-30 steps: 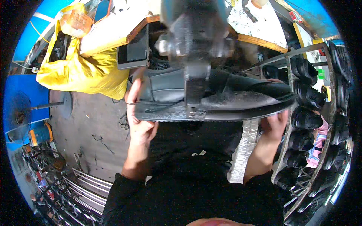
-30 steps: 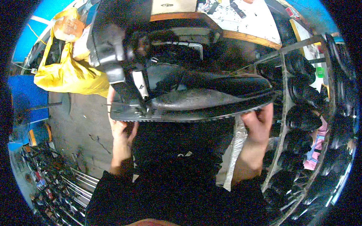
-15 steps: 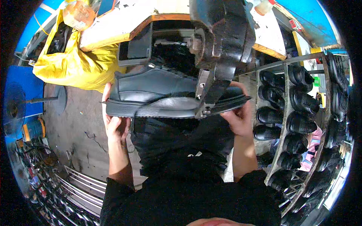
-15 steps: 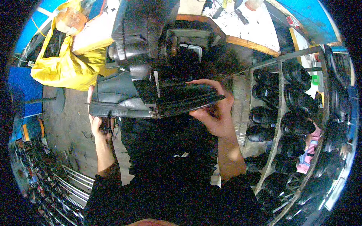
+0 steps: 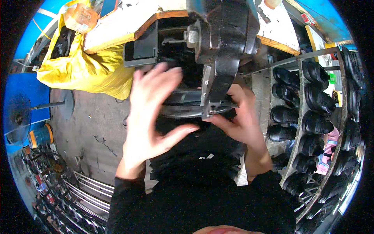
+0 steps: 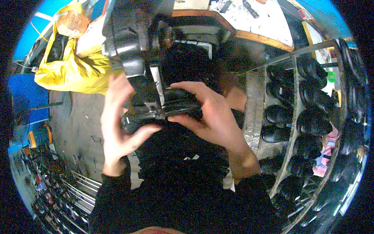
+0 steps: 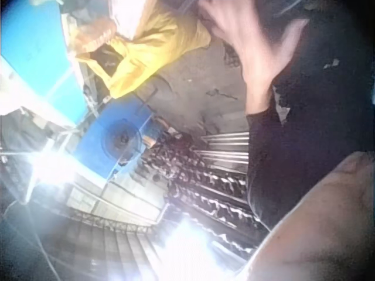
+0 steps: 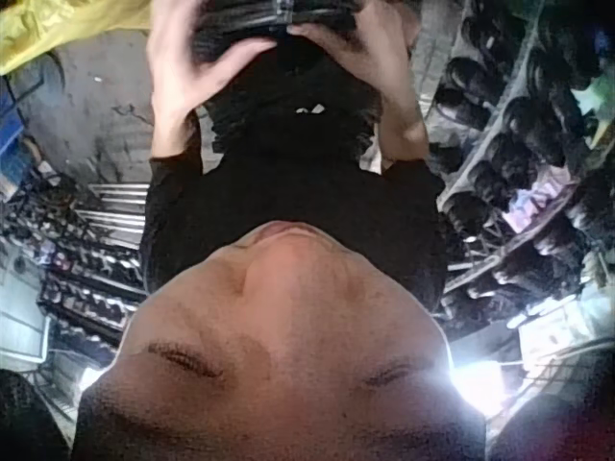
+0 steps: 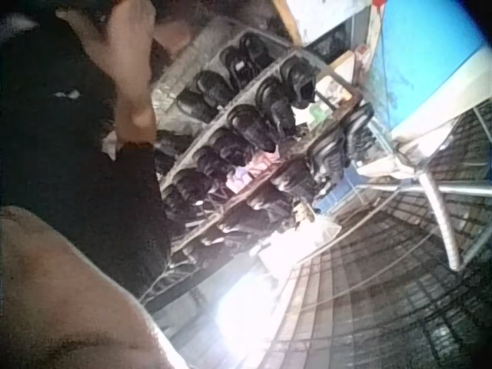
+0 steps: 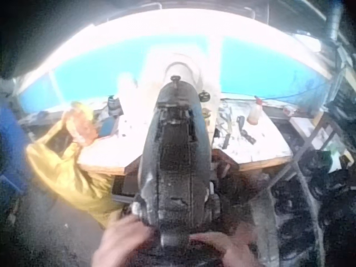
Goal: Operating a specialized industrial machine to process and shape black leather shoes in a workshop setting.
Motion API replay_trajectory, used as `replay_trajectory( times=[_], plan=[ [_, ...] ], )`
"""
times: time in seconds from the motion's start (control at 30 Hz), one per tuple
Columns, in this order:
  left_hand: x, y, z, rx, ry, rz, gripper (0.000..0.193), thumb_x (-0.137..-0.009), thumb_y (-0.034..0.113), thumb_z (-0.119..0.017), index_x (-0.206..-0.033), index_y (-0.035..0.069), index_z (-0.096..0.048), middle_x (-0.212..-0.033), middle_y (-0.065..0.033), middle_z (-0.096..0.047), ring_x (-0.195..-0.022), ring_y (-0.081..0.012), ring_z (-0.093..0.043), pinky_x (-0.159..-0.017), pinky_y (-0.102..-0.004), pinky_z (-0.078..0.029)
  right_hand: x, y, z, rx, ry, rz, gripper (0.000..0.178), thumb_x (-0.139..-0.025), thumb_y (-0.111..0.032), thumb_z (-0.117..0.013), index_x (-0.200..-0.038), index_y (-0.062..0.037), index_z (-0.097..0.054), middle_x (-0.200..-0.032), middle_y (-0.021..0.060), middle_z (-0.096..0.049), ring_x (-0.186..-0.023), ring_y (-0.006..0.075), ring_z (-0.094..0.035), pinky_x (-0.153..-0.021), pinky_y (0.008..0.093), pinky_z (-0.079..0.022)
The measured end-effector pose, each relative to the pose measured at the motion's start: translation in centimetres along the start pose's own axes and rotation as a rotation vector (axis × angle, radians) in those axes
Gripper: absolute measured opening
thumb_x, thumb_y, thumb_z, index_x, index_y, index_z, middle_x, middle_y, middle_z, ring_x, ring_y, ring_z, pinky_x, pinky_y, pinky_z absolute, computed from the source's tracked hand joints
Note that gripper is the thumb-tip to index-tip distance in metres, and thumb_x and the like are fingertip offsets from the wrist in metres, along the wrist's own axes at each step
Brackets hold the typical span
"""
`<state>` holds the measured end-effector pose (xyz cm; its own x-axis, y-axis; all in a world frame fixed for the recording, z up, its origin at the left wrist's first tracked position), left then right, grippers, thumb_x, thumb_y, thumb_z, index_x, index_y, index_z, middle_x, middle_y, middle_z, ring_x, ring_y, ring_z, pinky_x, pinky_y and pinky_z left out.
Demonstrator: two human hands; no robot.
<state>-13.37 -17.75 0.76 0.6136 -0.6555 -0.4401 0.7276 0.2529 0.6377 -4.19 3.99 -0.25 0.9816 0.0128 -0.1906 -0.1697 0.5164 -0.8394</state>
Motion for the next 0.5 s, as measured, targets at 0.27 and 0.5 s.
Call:
replay_trajectory(
  times=[0.27, 0.5],
  plan=[
    [-0.5, -1.4, -2.7, 0.603, -0.143, 0.253, 0.052, -0.069, 0.012, -0.088, -0.115, 0.004, -0.065, -0.113, -0.0105, -0.069, -0.111, -0.0252, -0.065, -0.114, -0.0531, -0.032, 0.0, -0.9, 1.0, 0.179, 0.051, 0.130, 0.069, -0.070, -0.019, -0.088, -0.125, -0.0032, -0.051, -0.117, 0.0170, -0.064, -0.107, 0.0356, -0.064, -0.093, 0.0414, -0.052],
    [1.8, -2.7, -5.9, 0.845, 0.012, 0.189, 0.057, -0.071, 0.006, -0.087, -0.121, 0.000, -0.061, -0.123, -0.0129, -0.063, -0.118, -0.0238, -0.060, -0.117, -0.0487, -0.030, 4.9, 11.4, -5.3, -0.380, 0.013, -0.066, 0.122, -0.060, -0.027, -0.096, -0.154, -0.0030, -0.023, -0.156, 0.0137, -0.032, -0.143, 0.0265, -0.035, -0.118, 0.0426, -0.028]
  ],
)
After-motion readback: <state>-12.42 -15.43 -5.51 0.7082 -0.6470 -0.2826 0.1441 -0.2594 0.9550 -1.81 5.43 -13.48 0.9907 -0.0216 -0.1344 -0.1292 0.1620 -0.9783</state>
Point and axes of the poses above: each hand's wrist, its own x-axis away from the middle knuckle, its own z-axis out of the back of the hand, y = z × x, the point moved 1 cm from there along -x, towards the middle knuckle
